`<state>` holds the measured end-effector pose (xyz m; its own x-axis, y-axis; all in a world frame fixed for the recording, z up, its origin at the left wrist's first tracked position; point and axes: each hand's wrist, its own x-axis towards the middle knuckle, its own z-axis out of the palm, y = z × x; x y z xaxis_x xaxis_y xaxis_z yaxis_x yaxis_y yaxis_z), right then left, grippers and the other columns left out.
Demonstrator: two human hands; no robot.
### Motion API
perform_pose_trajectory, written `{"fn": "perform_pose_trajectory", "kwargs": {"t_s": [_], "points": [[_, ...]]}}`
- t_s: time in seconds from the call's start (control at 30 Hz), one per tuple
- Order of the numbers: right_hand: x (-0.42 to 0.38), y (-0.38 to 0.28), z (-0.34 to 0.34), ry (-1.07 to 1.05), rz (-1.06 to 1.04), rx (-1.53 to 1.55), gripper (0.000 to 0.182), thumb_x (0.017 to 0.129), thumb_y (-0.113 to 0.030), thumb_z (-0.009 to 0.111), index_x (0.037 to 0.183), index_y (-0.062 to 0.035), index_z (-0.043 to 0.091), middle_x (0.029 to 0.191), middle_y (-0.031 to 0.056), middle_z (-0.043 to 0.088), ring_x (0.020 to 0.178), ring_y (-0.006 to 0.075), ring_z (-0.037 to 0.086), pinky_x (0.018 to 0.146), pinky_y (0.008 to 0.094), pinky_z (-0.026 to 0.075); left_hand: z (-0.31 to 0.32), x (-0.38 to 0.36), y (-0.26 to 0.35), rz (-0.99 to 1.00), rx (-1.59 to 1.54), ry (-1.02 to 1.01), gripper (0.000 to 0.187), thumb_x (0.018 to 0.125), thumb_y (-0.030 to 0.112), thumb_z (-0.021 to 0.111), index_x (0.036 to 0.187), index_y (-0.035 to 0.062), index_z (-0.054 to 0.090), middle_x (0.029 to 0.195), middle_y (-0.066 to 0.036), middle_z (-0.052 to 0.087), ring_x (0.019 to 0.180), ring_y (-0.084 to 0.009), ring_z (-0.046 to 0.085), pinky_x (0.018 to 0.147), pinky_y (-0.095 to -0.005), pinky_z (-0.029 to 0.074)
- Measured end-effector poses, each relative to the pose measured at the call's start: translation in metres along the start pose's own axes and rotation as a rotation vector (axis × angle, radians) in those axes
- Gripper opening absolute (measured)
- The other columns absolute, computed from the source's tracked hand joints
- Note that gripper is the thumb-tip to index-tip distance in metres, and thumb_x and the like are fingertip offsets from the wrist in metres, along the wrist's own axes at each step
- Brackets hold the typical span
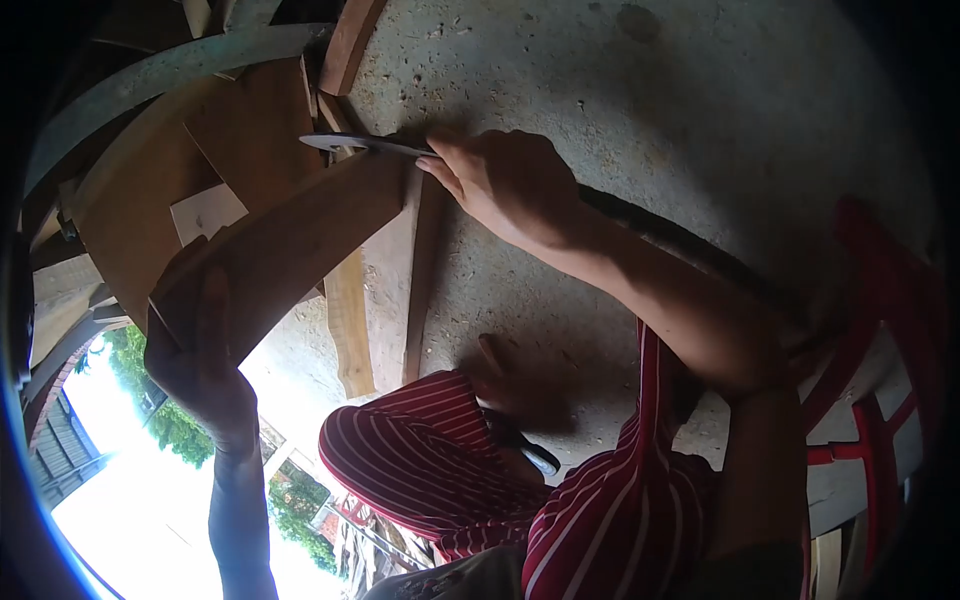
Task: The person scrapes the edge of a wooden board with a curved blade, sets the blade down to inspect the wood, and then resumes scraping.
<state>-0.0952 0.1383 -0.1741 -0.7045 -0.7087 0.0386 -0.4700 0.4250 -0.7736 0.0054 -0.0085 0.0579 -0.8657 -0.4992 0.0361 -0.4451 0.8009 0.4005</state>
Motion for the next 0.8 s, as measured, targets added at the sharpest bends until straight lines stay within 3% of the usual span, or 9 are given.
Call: {"fn": "perform_pose_trajectory", "kwargs": {"t_s": [0.07,0.2,0.27,0.33,0.4,0.53,0.63,0.8], "points": [[-0.004,-0.017,-0.019,-0.015,-0.062,0.034,0.025,0.097,-0.034,0.057,0.094,-0.0091,0.058,0.055,0.012,0.058,0.049,0.0288,0.062,0.043,0.0405,0.047,0.002,-0.006,0.005,-0.105,-0.095,0.005,0.028,0.087,0.008,0.07,0.112,-0.0038,0.065,0.108,-0.014,0.069,0.1,-0.0216,0.066,0.088,-0.0345,0.052],[0.006,0.011,0.011,-0.018,-0.048,0.046,0.026,0.097,-0.034,0.056,0.093,-0.0089,0.059,0.054,0.0124,0.057,0.047,0.0295,0.061,0.042,0.0408,0.046,0.002,-0.001,0.006,-0.062,-0.106,0.045,0.028,0.087,0.007,0.069,0.113,-0.0043,0.064,0.108,-0.014,0.069,0.101,-0.0208,0.065,0.09,-0.0336,0.05],[0.003,-0.008,-0.007,-0.018,-0.024,0.054,0.027,0.097,-0.035,0.056,0.093,-0.0086,0.059,0.054,0.0129,0.058,0.048,0.0307,0.06,0.044,0.0419,0.046,0.002,0.001,0.003,0.034,0.029,0.003,0.03,0.09,0.02,0.063,0.114,0.0023,0.066,0.108,-0.012,0.07,0.099,-0.0267,0.068,0.089,-0.0412,0.054],[-0.001,-0.023,-0.026,-0.045,-0.035,0.11,0.028,0.097,-0.036,0.056,0.093,-0.0085,0.059,0.055,0.0132,0.058,0.049,0.0303,0.062,0.045,0.0419,0.047,0.004,-0.005,0.003,-0.014,0.001,-0.004,0.03,0.089,0.02,0.065,0.113,0.0018,0.066,0.107,-0.012,0.07,0.098,-0.0258,0.068,0.089,-0.0401,0.053],[0.001,-0.001,0.003,-0.066,-0.011,0.074,0.028,0.096,-0.036,0.057,0.093,-0.0084,0.059,0.055,0.0129,0.058,0.049,0.0296,0.062,0.045,0.0415,0.047,0.003,-0.002,0.005,-0.1,-0.132,0.019,0.03,0.087,0.008,0.07,0.113,-0.0043,0.064,0.107,-0.013,0.069,0.101,-0.0198,0.064,0.092,-0.034,0.049],[0.009,-0.013,-0.014,-0.037,-0.018,0.06,0.027,0.097,-0.034,0.057,0.092,-0.008,0.058,0.055,0.012,0.057,0.049,0.0283,0.061,0.045,0.0404,0.047,0.002,0.0,0.005,0.034,-0.052,-0.005,0.028,0.087,0.006,0.069,0.113,-0.0047,0.064,0.107,-0.012,0.069,0.1,-0.0191,0.064,0.091,-0.0332,0.049],[-0.007,-0.026,-0.017,-0.05,-0.019,0.138,0.027,0.097,-0.035,0.057,0.093,-0.008,0.058,0.056,0.0118,0.058,0.049,0.0282,0.061,0.046,0.0402,0.048,0.006,-0.005,0.01,-0.081,-0.12,0.017,0.03,0.086,0.008,0.07,0.112,-0.0049,0.064,0.106,-0.013,0.069,0.101,-0.0196,0.063,0.092,-0.0339,0.047],[0.007,-0.01,-0.007,0.011,-0.057,0.077,0.025,0.097,-0.033,0.057,0.093,-0.0078,0.058,0.055,0.0108,0.057,0.047,0.026,0.061,0.044,0.0383,0.047,0.003,-0.004,0.011,-0.038,-0.055,0.012,0.027,0.087,0.006,0.068,0.112,-0.0043,0.065,0.108,-0.013,0.069,0.102,-0.0197,0.063,0.093,-0.034,0.047]]}}
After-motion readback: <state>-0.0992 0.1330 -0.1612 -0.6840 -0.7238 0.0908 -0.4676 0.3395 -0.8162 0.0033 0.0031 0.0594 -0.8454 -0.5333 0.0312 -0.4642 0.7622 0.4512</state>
